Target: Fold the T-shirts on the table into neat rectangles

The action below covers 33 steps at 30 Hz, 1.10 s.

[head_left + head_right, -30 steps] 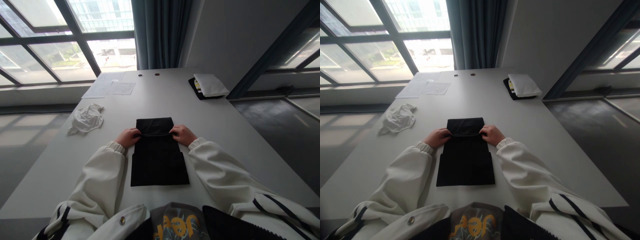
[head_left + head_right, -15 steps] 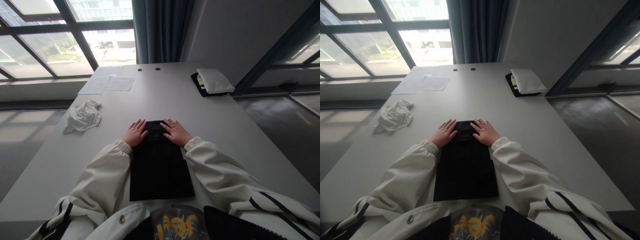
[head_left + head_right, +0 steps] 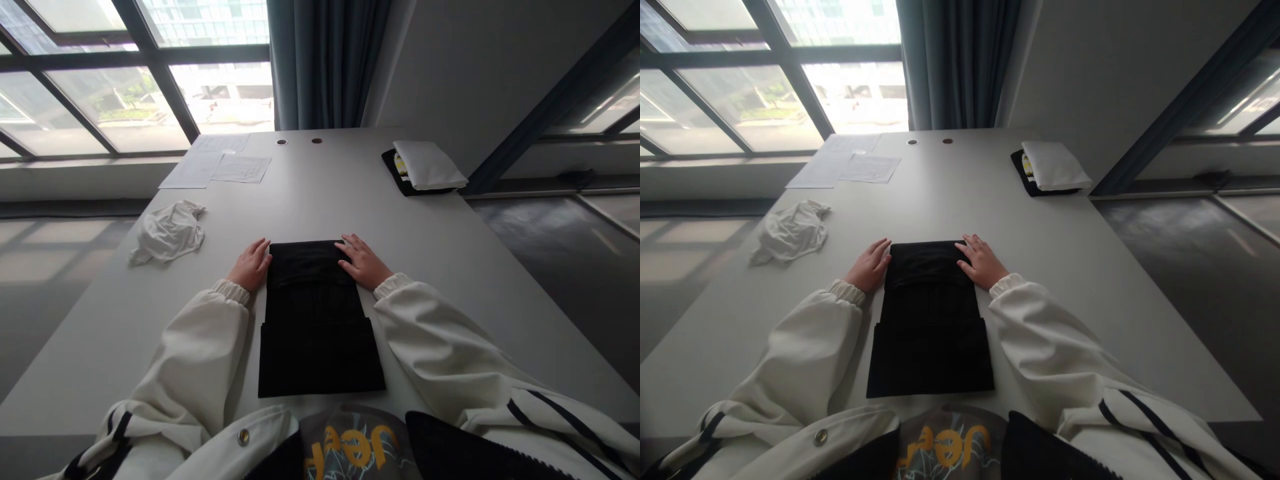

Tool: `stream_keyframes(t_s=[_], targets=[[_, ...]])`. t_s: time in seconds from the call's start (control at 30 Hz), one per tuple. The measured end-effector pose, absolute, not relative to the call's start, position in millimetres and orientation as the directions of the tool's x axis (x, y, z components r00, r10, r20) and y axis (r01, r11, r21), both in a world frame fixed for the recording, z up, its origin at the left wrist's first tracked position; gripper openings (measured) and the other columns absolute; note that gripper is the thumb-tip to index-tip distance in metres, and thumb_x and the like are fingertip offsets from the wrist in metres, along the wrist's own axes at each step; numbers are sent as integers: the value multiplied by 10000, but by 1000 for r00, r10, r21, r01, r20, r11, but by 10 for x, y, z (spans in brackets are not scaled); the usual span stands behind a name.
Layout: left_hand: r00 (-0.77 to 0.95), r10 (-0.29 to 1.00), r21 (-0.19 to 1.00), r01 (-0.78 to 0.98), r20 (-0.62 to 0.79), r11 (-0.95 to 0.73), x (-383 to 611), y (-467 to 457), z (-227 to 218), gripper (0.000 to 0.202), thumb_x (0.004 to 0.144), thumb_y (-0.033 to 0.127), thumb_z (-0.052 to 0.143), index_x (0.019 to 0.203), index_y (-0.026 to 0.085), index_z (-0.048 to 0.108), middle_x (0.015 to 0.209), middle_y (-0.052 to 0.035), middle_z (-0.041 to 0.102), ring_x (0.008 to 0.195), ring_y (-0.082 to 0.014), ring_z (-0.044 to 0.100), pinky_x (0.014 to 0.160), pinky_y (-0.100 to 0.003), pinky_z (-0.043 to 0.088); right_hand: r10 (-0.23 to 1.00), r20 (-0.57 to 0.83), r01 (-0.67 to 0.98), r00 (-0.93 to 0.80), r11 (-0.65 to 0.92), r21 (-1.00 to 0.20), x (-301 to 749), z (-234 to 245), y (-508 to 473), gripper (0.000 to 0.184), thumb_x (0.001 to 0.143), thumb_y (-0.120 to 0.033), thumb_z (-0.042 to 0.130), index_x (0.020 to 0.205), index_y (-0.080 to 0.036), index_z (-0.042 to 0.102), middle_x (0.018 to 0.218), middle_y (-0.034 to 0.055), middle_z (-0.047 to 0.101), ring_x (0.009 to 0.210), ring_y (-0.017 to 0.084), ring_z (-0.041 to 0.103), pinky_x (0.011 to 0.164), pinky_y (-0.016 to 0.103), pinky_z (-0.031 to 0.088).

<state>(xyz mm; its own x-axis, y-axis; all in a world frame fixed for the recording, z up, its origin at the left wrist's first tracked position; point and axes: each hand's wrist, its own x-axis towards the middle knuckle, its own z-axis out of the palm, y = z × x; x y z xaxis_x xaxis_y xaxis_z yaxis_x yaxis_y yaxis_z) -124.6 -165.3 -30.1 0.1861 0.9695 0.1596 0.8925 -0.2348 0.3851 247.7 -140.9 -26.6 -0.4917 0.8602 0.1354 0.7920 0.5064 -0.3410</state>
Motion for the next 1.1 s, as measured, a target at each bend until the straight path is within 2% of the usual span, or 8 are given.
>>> stream_keyframes(t_s=[0.2, 0.33, 0.47, 0.53, 0.67, 0.8, 0.93, 1.1], targets=[[392, 894, 259, 860, 218, -440, -1234, -2173, 32, 407, 899, 523, 715, 1228, 286, 688, 1281, -95, 652, 1185, -318, 625, 1089, -514, 484, 659, 328, 540, -677, 747, -387, 2502, -105, -1514, 422, 964, -453, 667, 1331, -250, 713, 1489, 123, 588, 1482, 341, 427, 1238, 573, 360], [428, 893, 211, 868, 142, -449, -1024, -2276, 79, 214, 925, 418, 703, 1097, 290, 707, 1161, -66, 707, 1080, -297, 662, 977, -463, 512, 568, 329, 446, -754, 811, -378, 2374, -72, -1563, 308, 949, -395, 704, 1201, -223, 751, 1322, 127, 668, 1271, 300, 584, 1127, 485, 458], [434, 897, 184, 878, 86, -442, -952, -2242, 72, 135, 986, 349, 594, 1051, 275, 685, 1045, -44, 716, 934, -246, 694, 880, -388, 520, 626, 286, 557, -726, 779, -288, 2364, -57, -1579, 126, 968, -296, 664, 970, -200, 745, 1002, 94, 716, 968, 249, 646, 938, 398, 478], [413, 908, 146, 896, 65, -418, -944, -2243, 89, 155, 1009, 357, 552, 1038, 263, 672, 1004, -42, 721, 871, -235, 696, 831, -366, 514, 633, 216, 582, -743, 771, -258, 2386, -35, -1595, 104, 953, -299, 688, 959, -201, 724, 913, 69, 715, 877, 233, 646, 858, 366, 458], [380, 923, 104, 917, 54, -384, -908, -2275, 142, 166, 1027, 343, 508, 990, 256, 645, 948, -42, 746, 862, -234, 706, 801, -342, 493, 681, 86, 656, -727, 726, -206, 2384, 69, -1672, 198, 910, -355, 756, 1027, -209, 692, 939, 57, 732, 877, 240, 665, 801, 341, 433], [337, 941, 87, 937, 25, -338, -862, -2301, 183, 215, 1049, 356, 453, 1011, 256, 639, 870, -45, 757, 807, -238, 712, 728, -326, 465, 800, -21, 798, -599, 595, -91, 2345, 234, -1810, 117, 975, -314, 662, 1032, -212, 671, 989, 80, 747, 893, 247, 685, 757, 336, 416], [264, 964, 70, 962, 23, -265, -845, -2325, 205, 271, 1074, 394, 403, 1074, 272, 646, 824, -33, 765, 742, -232, 716, 652, -306, 418, 868, -102, 874, -486, 482, -68, 2354, 345, -1938, 288, 966, -447, 683, 1143, -223, 644, 1055, 103, 761, 901, 276, 697, 670, 332, 379], [247, 968, 52, 967, 33, -249, -866, -2327, 207, 255, 1070, 423, 433, 1148, 288, 636, 879, -25, 789, 782, -240, 741, 637, -305, 415, 895, -83, 899, -437, 432, -70, 2308, 347, -1993, 102, 958, -256, 618, 1051, -220, 642, 991, 97, 775, 823, 248, 697, 638, 325, 316]])
